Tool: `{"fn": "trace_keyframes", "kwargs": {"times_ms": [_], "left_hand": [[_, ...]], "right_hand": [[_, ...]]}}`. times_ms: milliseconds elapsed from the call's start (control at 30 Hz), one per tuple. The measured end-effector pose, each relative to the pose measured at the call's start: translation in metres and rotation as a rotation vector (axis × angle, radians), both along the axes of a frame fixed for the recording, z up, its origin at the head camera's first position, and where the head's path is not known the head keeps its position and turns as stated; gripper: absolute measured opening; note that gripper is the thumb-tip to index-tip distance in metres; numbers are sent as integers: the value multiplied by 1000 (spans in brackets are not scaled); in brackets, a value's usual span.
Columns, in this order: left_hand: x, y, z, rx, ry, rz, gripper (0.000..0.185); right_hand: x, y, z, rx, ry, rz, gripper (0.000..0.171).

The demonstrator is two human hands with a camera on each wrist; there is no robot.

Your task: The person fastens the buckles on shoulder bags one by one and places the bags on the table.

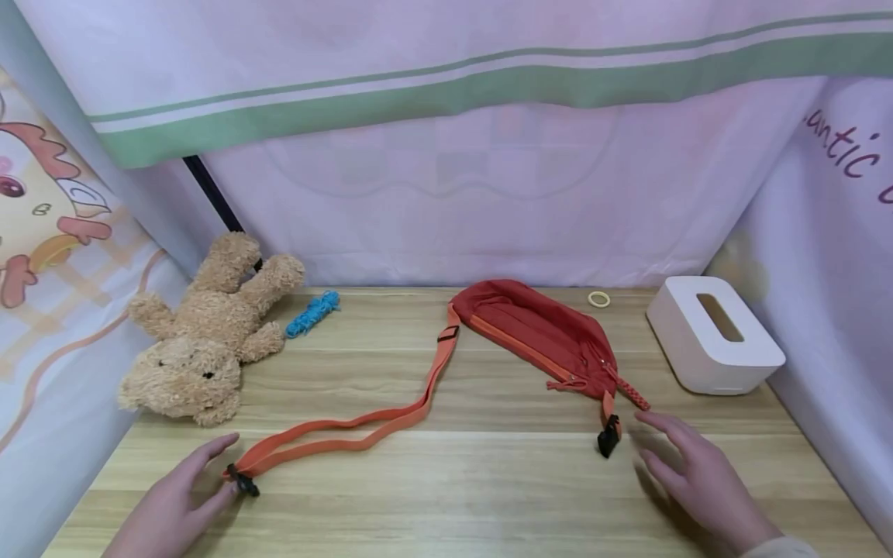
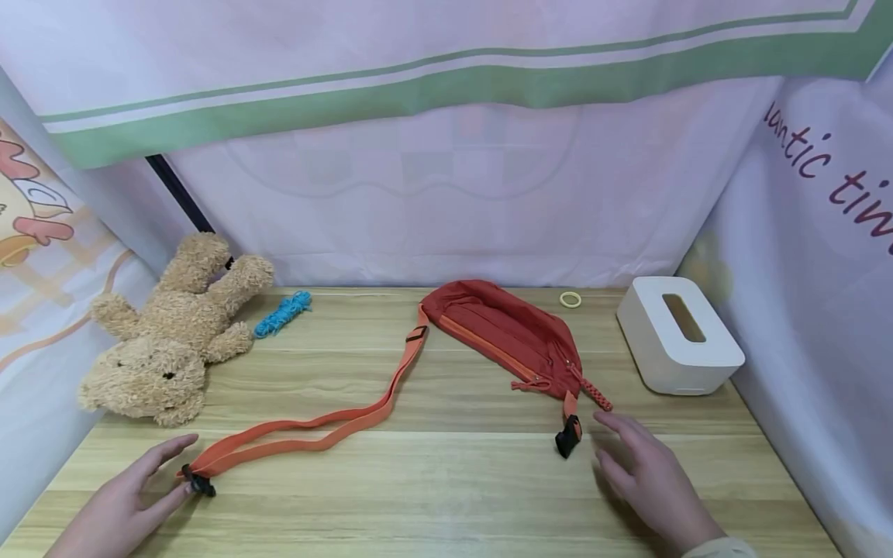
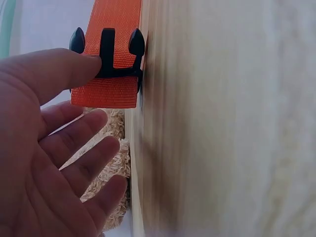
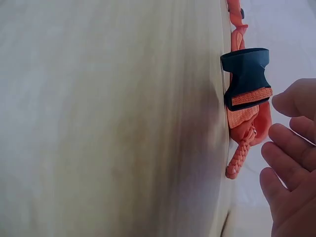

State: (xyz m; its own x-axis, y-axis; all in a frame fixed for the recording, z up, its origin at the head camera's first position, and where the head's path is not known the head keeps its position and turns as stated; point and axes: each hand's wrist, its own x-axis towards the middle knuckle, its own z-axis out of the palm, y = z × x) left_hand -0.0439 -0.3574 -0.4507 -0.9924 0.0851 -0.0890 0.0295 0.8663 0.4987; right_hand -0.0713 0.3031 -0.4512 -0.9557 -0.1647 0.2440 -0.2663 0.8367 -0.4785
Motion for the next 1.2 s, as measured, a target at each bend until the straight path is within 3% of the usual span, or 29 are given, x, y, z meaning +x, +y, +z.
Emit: {"fn": "trace_keyframes", "kwargs": {"times_ms": [333,667,833,1033,1200], "left_hand": [[0,6,-6,126,25,12,60],[-1,9,-8,80,119,12,49],[-1,11,-9,94,101,36,45],[-1,11,-8,97,71,53,41],[-2,11,-8,95,90,39,42]], "right_hand": [[-7,-1,-9,-48,34,-5,47],[-15,-1,-11,-129,-153,-42,45],[-19,-2,-10,-161,-220,-56,45],[-19,-3,-14,-195,-166,-32,38],[-19,-5,-15,-213,-146,-33,36]]}}
